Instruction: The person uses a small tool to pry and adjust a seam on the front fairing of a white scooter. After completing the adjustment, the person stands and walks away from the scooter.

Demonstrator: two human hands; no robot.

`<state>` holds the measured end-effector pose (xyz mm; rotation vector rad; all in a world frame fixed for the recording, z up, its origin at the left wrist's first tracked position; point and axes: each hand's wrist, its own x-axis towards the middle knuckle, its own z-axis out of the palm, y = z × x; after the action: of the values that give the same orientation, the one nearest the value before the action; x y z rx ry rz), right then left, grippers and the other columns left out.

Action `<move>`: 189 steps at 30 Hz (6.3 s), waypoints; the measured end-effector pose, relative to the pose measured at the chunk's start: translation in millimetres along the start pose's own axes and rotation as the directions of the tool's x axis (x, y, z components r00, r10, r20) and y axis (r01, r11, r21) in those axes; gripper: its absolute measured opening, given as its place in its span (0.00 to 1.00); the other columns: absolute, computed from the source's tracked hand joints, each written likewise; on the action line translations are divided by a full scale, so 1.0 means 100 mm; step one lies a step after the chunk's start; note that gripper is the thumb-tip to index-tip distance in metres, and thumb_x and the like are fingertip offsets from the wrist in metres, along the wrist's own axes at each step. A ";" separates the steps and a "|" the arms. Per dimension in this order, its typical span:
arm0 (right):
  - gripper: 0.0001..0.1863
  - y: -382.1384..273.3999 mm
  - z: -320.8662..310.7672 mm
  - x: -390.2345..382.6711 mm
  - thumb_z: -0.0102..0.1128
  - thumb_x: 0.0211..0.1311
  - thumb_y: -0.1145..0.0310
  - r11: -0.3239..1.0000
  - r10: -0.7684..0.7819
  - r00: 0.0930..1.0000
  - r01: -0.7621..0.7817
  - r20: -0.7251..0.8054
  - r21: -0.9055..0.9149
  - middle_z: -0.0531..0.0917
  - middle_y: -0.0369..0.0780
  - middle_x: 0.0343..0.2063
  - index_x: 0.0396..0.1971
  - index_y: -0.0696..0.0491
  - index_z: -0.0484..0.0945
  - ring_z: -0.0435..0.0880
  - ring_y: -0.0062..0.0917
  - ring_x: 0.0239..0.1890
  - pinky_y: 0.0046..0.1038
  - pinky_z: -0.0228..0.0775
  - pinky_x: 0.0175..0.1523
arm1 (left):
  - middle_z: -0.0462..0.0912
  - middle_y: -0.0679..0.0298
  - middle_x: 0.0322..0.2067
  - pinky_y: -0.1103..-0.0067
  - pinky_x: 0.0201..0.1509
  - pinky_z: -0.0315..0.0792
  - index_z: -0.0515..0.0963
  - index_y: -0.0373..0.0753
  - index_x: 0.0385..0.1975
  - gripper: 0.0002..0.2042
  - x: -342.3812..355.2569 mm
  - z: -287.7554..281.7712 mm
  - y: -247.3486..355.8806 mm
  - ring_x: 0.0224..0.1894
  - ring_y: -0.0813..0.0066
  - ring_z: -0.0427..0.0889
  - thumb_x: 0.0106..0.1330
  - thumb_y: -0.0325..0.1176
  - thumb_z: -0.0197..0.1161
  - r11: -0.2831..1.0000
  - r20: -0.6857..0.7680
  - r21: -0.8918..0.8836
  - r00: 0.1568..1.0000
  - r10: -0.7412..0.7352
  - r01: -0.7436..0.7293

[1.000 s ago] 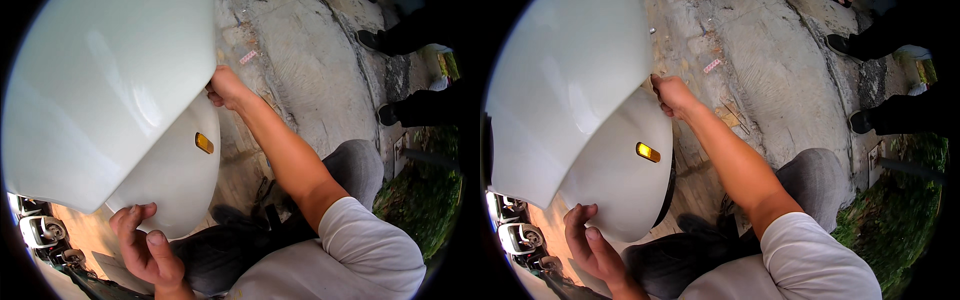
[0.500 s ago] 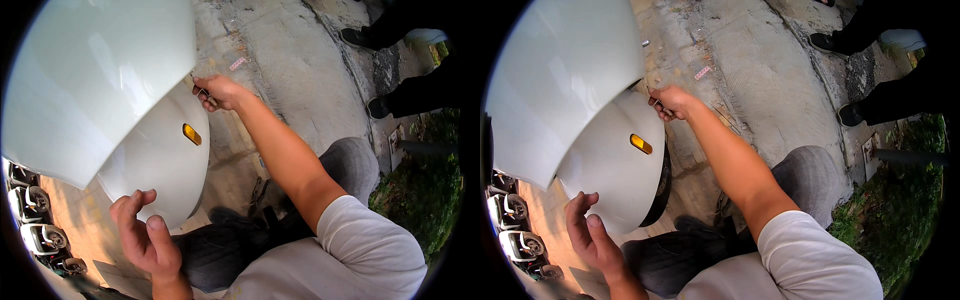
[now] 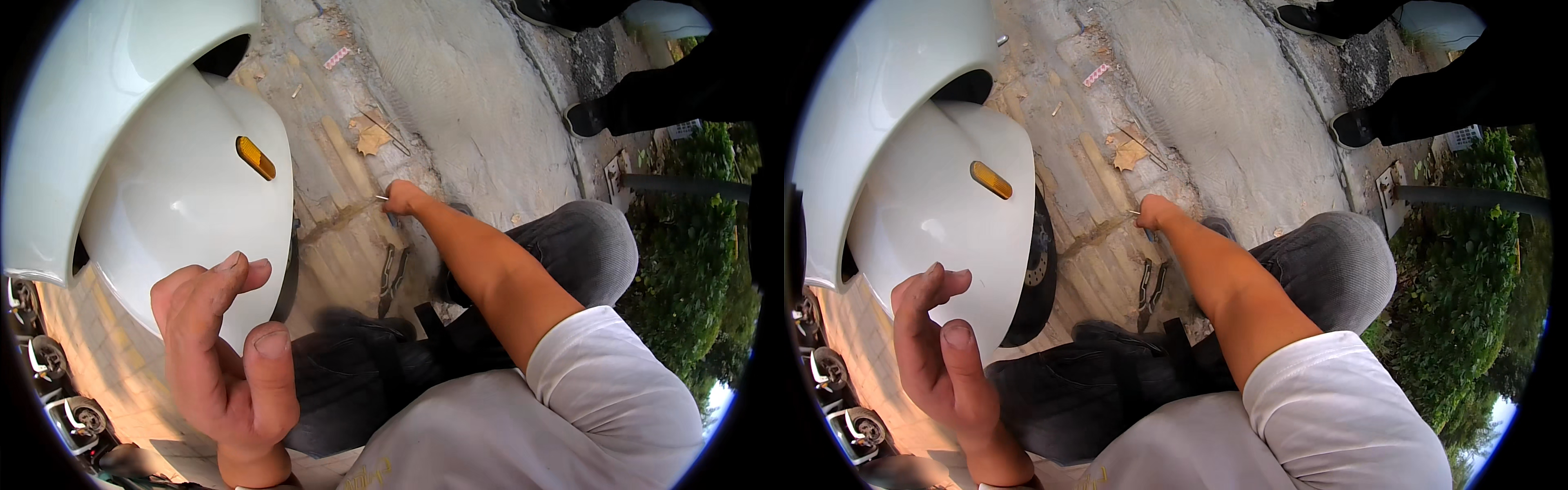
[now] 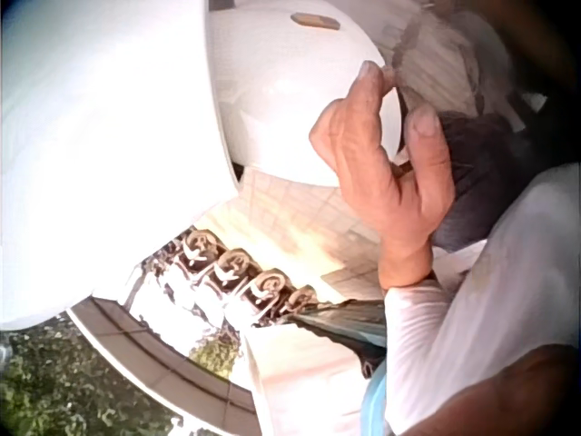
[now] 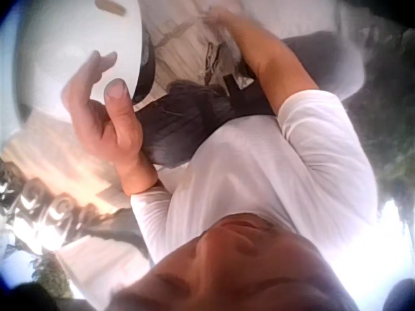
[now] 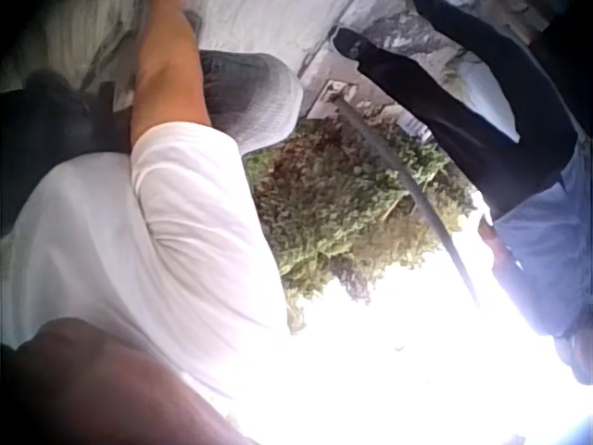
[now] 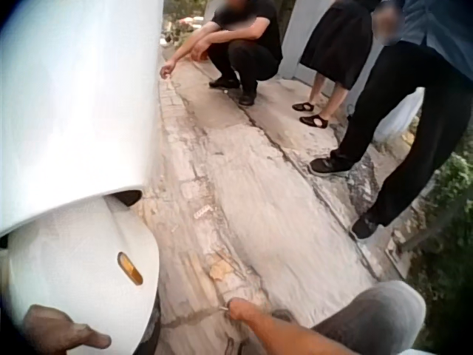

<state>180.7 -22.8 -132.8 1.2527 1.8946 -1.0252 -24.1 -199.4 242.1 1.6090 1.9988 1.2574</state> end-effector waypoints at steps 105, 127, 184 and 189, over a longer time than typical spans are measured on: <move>0.22 -1.42 -0.92 0.33 0.63 0.44 0.57 0.278 0.118 0.949 0.250 -0.292 0.927 0.81 0.55 0.33 0.31 0.62 0.76 0.80 0.49 0.39 0.40 0.72 0.46 | 0.73 0.65 0.28 0.78 0.35 0.79 0.70 0.35 0.32 0.08 2.09 2.10 -1.69 0.29 0.75 0.77 0.70 0.32 0.47 0.426 -0.347 -0.839 0.271 -0.898 0.339; 0.22 -1.28 -1.84 -1.98 0.62 0.44 0.57 0.495 0.279 0.912 0.132 -0.301 0.859 0.81 0.53 0.27 0.30 0.63 0.75 0.82 0.45 0.32 0.38 0.72 0.40 | 0.81 0.56 0.36 0.68 0.46 0.72 0.78 0.33 0.37 0.08 2.24 0.15 1.19 0.42 0.56 0.77 0.60 0.29 0.60 0.896 0.600 0.401 0.794 -0.097 -0.193; 0.12 0.27 -5.40 -4.46 0.61 0.54 0.66 0.302 0.348 0.936 -0.053 -0.058 0.952 0.74 0.36 0.17 0.24 0.57 0.71 0.73 0.20 0.20 0.28 0.66 0.28 | 0.57 0.53 0.67 0.60 0.72 0.41 0.54 0.36 0.68 0.39 4.72 -0.30 1.36 0.69 0.58 0.54 0.63 0.57 0.51 0.188 0.614 0.626 0.329 -0.718 -0.757; 0.16 0.61 -5.48 -4.74 0.60 0.48 0.61 0.736 0.268 0.938 -0.054 -0.218 0.675 0.78 0.49 0.21 0.27 0.61 0.72 0.79 0.40 0.27 0.38 0.69 0.34 | 0.49 0.58 0.70 0.59 0.74 0.35 0.56 0.38 0.67 0.38 4.47 -1.27 1.95 0.73 0.60 0.45 0.58 0.49 0.58 0.253 0.638 0.749 0.564 -0.524 -0.613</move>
<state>351.9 258.8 515.0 2.0490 1.6192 -1.5597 -135.8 143.5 593.5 2.0306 1.8902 -1.2082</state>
